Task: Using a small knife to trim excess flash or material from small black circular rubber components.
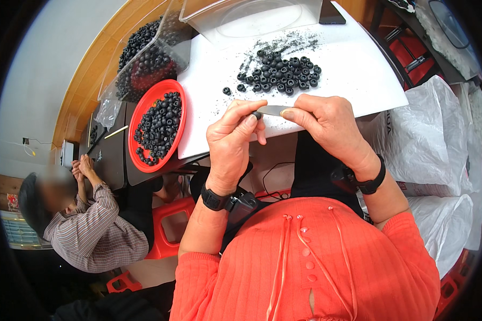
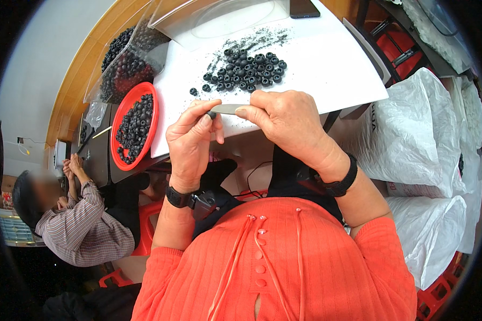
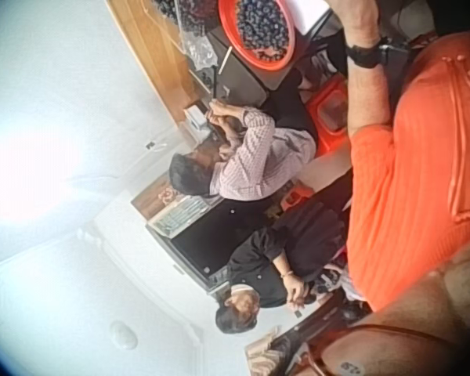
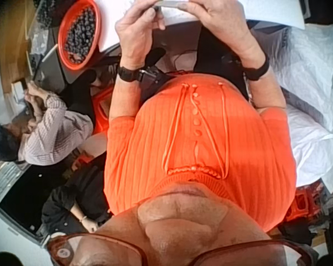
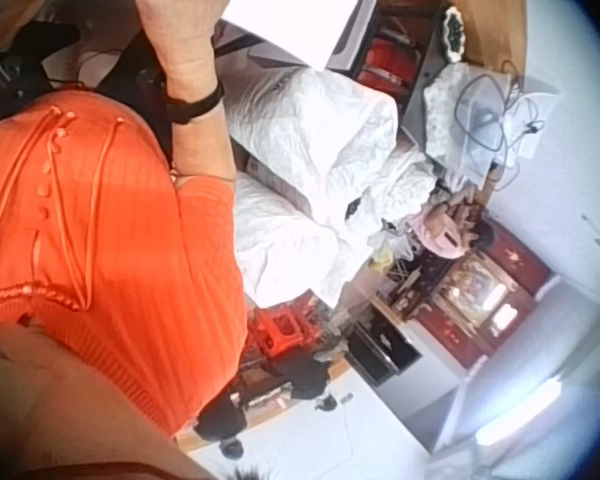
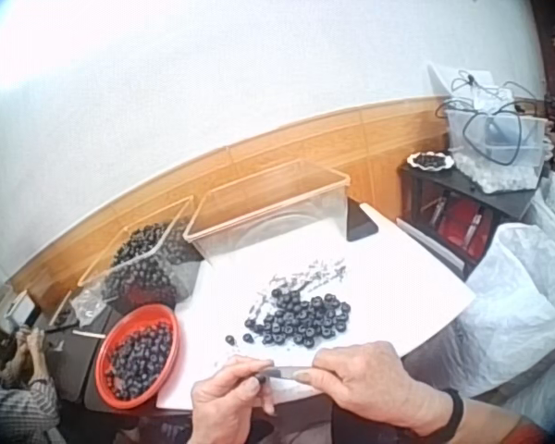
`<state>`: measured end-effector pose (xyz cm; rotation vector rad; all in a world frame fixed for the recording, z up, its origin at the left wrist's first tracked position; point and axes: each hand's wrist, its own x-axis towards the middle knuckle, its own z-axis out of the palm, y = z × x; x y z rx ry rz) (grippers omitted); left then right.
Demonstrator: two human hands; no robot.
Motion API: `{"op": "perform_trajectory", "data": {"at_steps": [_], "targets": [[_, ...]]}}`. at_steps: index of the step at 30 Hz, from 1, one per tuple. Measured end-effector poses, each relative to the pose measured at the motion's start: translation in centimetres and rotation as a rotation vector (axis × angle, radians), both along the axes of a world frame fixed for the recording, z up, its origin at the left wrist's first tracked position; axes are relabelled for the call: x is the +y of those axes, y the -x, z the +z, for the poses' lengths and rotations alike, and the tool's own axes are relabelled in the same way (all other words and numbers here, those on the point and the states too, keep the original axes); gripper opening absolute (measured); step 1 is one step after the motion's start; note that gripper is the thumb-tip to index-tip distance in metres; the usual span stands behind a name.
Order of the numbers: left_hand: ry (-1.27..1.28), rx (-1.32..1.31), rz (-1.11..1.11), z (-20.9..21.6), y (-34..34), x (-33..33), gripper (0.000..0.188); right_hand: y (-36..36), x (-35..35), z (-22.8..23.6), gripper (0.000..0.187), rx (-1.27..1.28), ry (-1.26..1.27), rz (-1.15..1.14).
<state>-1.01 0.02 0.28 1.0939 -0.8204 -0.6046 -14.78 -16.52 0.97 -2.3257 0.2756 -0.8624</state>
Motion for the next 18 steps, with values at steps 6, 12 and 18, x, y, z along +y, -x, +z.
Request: {"op": "perform_trajectory", "data": {"at_steps": [6,12,18], "targets": [[0.013,-0.001,0.016,-0.14,0.29,-0.16,0.027,0.07,-0.16,-0.02,0.035,0.012,0.015,0.017],[0.034,0.026,0.022,-0.33,0.39,-0.18,0.026,-0.01,-0.2,-0.13,0.036,0.017,0.047,0.019],[0.024,0.055,0.041,-0.33,0.61,-0.22,0.023,0.04,0.02,-0.09,0.036,-0.001,0.127,0.015]]}}
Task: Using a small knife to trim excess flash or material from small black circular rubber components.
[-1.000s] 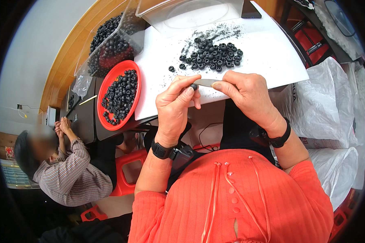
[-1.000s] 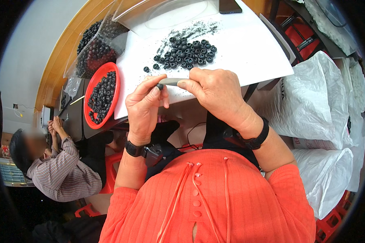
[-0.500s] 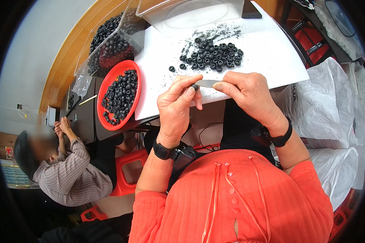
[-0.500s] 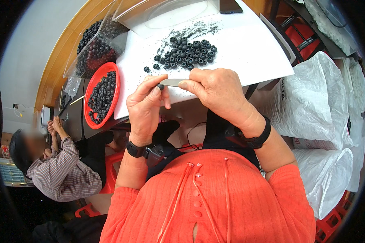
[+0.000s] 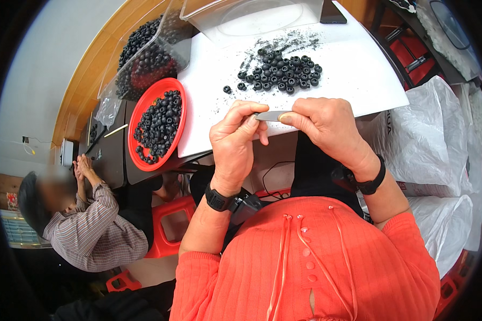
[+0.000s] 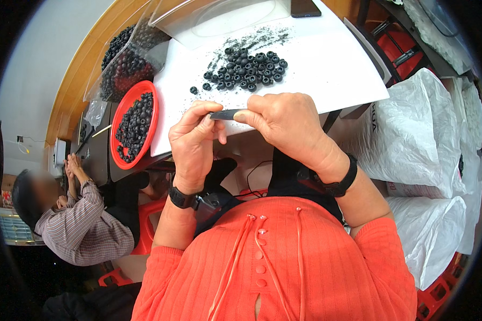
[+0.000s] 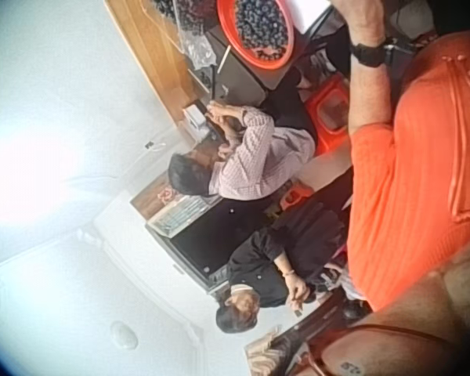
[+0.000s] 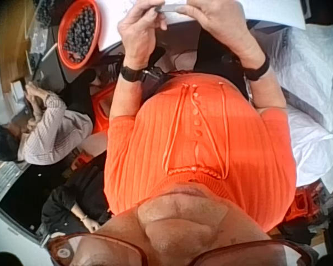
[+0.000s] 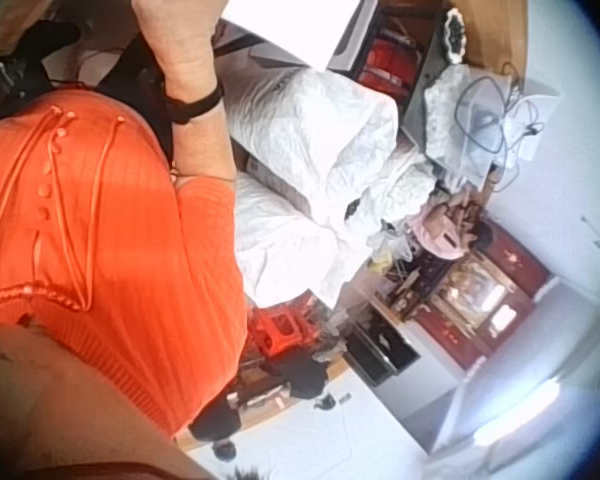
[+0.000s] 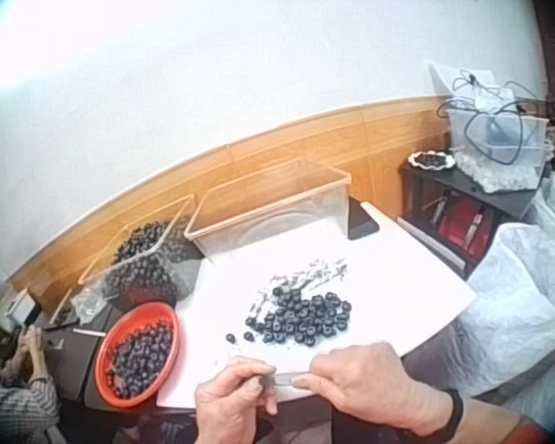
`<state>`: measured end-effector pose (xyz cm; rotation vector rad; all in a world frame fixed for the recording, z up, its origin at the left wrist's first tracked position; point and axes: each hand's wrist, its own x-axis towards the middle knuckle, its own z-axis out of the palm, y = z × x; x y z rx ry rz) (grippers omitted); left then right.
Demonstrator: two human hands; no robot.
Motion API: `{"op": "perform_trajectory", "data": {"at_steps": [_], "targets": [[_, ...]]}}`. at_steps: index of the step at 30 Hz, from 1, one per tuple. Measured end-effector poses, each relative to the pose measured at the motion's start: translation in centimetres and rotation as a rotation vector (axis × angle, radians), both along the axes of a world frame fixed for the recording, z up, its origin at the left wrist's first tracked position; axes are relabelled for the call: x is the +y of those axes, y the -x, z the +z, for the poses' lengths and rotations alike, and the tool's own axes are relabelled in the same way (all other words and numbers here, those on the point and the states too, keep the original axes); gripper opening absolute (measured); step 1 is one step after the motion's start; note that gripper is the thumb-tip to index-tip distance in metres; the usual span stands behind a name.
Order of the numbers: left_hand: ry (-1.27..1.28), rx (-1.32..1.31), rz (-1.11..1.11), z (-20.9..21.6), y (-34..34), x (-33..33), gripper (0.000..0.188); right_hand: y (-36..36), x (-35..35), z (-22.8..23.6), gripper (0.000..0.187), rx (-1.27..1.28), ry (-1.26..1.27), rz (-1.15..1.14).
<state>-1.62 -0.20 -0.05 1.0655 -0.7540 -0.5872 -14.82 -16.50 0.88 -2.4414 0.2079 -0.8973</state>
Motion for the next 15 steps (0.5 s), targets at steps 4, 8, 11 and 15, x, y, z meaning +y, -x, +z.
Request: {"op": "perform_trajectory", "data": {"at_steps": [4,8,11,15], "targets": [[-0.025,0.008,-0.022,0.44,0.07,0.03,0.024,0.05,-0.15,-0.55,0.034,-0.047,-0.133,0.029],[-0.006,0.073,-0.089,0.34,-0.35,0.3,0.03,0.62,-0.52,-0.13,0.033,-0.025,-0.438,0.055],[-0.007,0.078,-0.095,0.36,-0.35,0.39,0.031,0.5,-0.27,-0.27,0.032,-0.033,-0.354,0.04],[-0.019,0.068,-0.095,0.43,-0.08,0.21,0.031,0.27,-0.04,-0.26,0.033,-0.032,-0.217,-0.001]]}}
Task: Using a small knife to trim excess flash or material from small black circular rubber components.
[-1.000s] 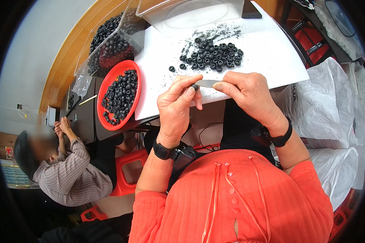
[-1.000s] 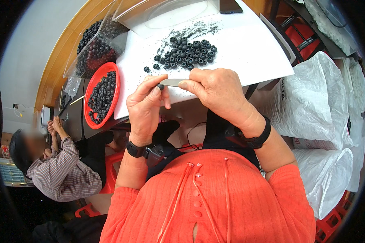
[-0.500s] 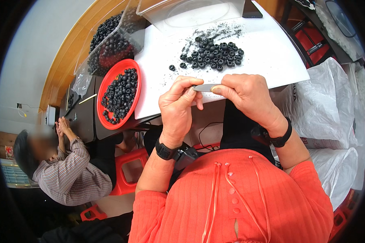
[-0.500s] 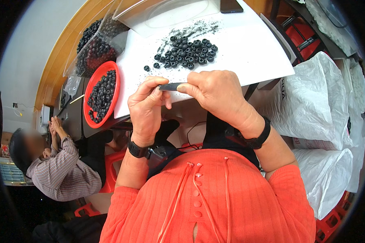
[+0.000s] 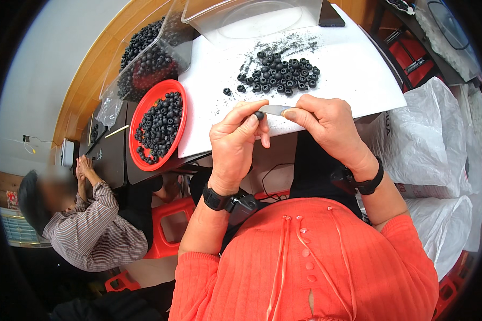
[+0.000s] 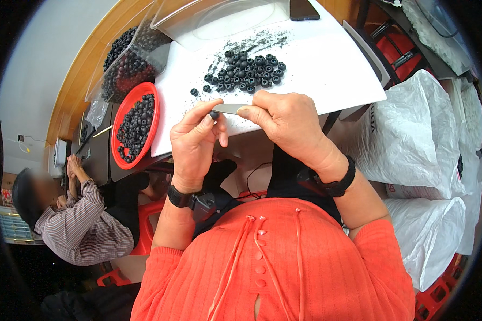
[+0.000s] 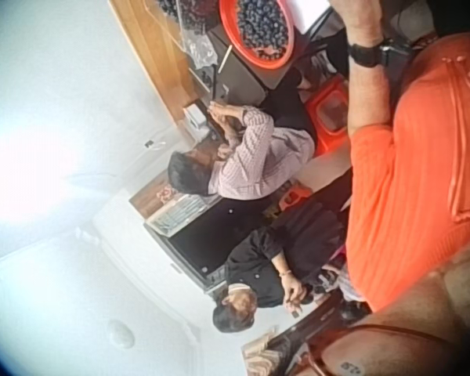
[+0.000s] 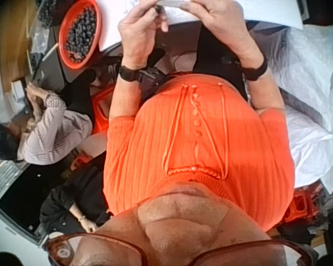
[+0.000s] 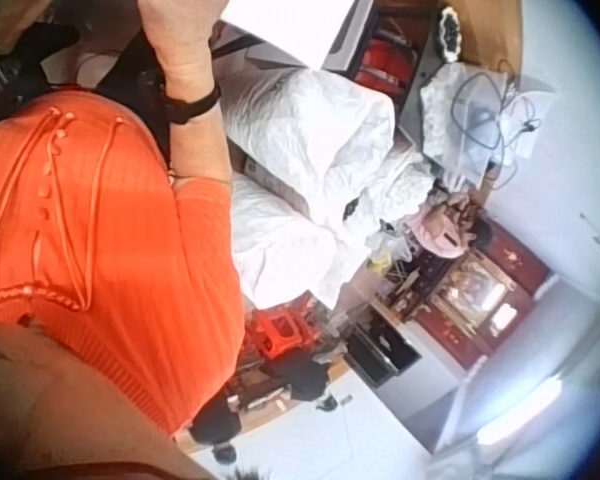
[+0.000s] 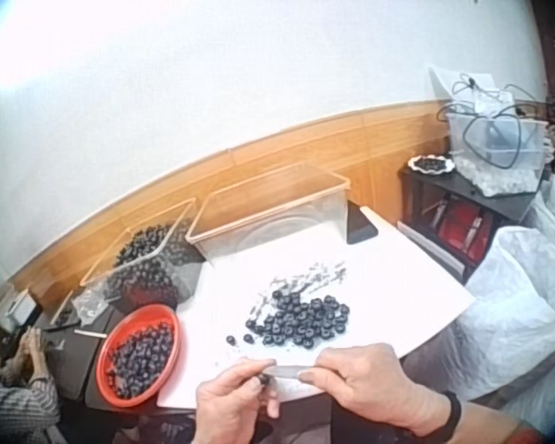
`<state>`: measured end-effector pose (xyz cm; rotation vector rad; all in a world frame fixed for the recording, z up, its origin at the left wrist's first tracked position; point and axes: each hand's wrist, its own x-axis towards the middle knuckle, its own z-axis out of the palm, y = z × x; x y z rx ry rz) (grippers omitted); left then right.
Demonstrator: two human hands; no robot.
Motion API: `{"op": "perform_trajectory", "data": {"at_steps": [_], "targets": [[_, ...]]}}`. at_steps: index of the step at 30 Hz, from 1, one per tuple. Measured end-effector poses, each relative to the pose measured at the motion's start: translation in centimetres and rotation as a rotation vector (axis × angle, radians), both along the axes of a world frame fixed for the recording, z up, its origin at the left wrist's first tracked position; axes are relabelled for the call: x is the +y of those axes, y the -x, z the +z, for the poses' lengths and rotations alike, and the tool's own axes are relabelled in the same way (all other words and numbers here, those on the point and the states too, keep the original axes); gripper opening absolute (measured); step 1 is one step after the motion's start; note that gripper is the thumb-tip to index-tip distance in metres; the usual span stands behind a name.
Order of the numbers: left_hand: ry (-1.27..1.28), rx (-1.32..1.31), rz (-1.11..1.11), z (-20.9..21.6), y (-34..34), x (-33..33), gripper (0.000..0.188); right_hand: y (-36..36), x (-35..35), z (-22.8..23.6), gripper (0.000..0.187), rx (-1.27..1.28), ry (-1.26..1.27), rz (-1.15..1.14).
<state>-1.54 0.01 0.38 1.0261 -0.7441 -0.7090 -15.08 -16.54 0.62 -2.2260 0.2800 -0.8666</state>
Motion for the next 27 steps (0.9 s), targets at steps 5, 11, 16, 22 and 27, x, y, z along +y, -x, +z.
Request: {"op": "perform_trajectory", "data": {"at_steps": [5,11,16,22,27], "targets": [[-0.015,-0.041,0.03,0.1,0.1,-0.1,0.029,-0.1,0.2,0.1,0.034,0.015,0.063,-0.022],[0.021,0.023,0.03,-0.1,0.0,-0.2,0.028,0.0,0.2,0.3,0.034,0.004,0.234,0.012],[0.073,0.049,0.009,0.2,-0.7,0.8,0.027,0.3,-0.2,0.2,0.022,0.001,-0.086,0.095],[0.061,-0.144,0.211,2.7,-2.8,4.5,0.026,1.1,-0.8,-0.3,0.023,-0.049,-0.263,0.146],[-0.362,-0.696,0.718,7.4,-8.4,9.4,0.03,1.2,-0.8,-0.6,0.024,-0.074,-0.266,0.134]]}}
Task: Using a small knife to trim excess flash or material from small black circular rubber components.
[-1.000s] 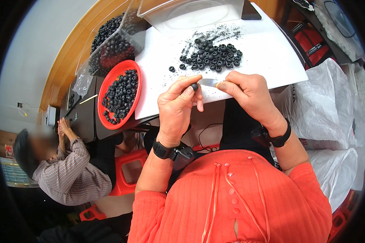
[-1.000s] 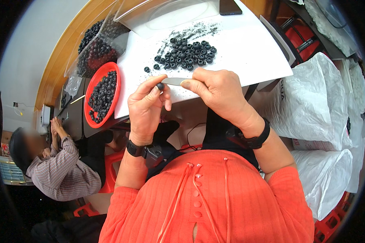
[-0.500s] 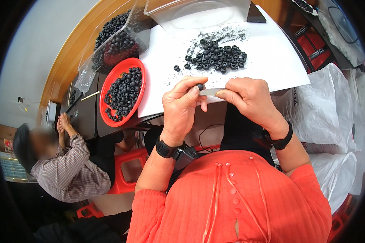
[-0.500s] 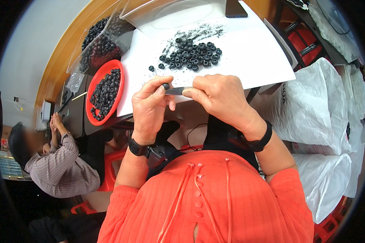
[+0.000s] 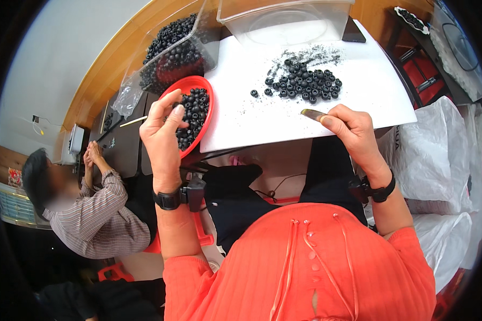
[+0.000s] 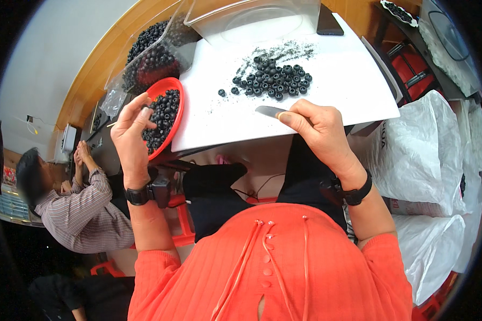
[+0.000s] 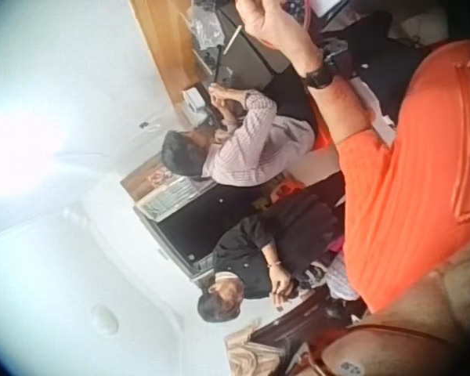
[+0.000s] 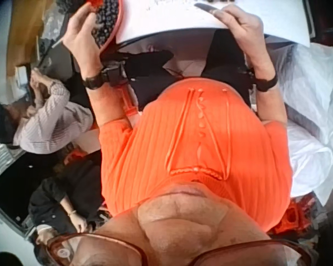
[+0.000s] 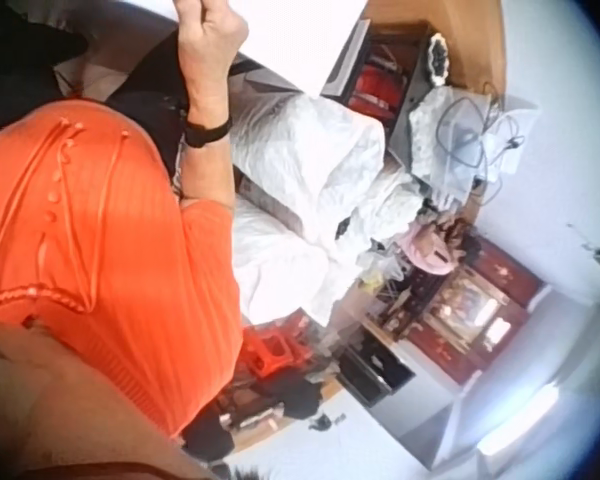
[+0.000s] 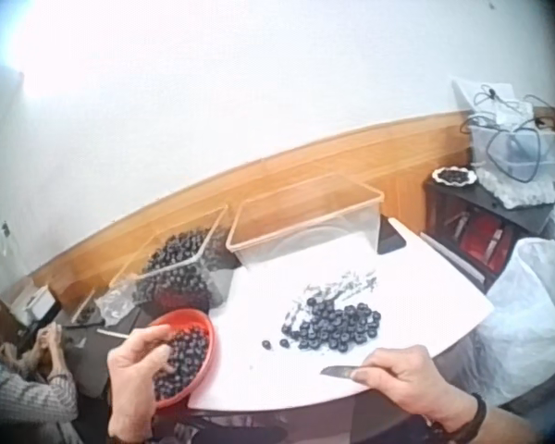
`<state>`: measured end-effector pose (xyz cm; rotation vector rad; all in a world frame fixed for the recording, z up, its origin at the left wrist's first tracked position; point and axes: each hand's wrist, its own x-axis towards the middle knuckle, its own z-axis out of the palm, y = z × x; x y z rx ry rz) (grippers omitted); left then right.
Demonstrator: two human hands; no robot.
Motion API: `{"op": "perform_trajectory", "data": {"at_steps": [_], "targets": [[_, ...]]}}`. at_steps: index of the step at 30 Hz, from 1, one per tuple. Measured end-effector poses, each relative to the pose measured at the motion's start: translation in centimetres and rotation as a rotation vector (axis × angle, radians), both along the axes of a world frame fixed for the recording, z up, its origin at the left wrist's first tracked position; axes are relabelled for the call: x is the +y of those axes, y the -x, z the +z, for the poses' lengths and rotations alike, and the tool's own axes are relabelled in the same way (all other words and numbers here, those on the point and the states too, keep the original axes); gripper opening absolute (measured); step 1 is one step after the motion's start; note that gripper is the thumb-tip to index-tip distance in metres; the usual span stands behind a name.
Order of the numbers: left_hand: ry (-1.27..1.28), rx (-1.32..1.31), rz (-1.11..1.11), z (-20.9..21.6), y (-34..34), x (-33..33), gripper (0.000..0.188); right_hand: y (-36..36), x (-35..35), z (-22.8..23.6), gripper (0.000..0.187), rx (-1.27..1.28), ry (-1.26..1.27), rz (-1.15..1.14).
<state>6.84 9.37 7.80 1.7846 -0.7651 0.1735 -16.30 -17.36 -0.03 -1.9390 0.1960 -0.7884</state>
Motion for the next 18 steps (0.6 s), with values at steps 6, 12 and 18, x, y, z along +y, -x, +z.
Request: {"op": "perform_trajectory", "data": {"at_steps": [6,12,18], "targets": [[-0.211,-0.246,-0.048,-2.9,2.3,-5.2,0.019,0.0,0.6,0.6,0.025,0.003,-0.015,-0.035],[-0.409,-0.435,0.044,-6.5,0.3,-11.6,0.02,0.1,0.3,-0.1,0.022,-0.039,-0.033,0.003],[-0.624,-0.608,0.061,-6.6,0.3,-12.5,0.005,0.2,0.0,-0.2,0.021,-0.061,0.0,-0.008]]}}
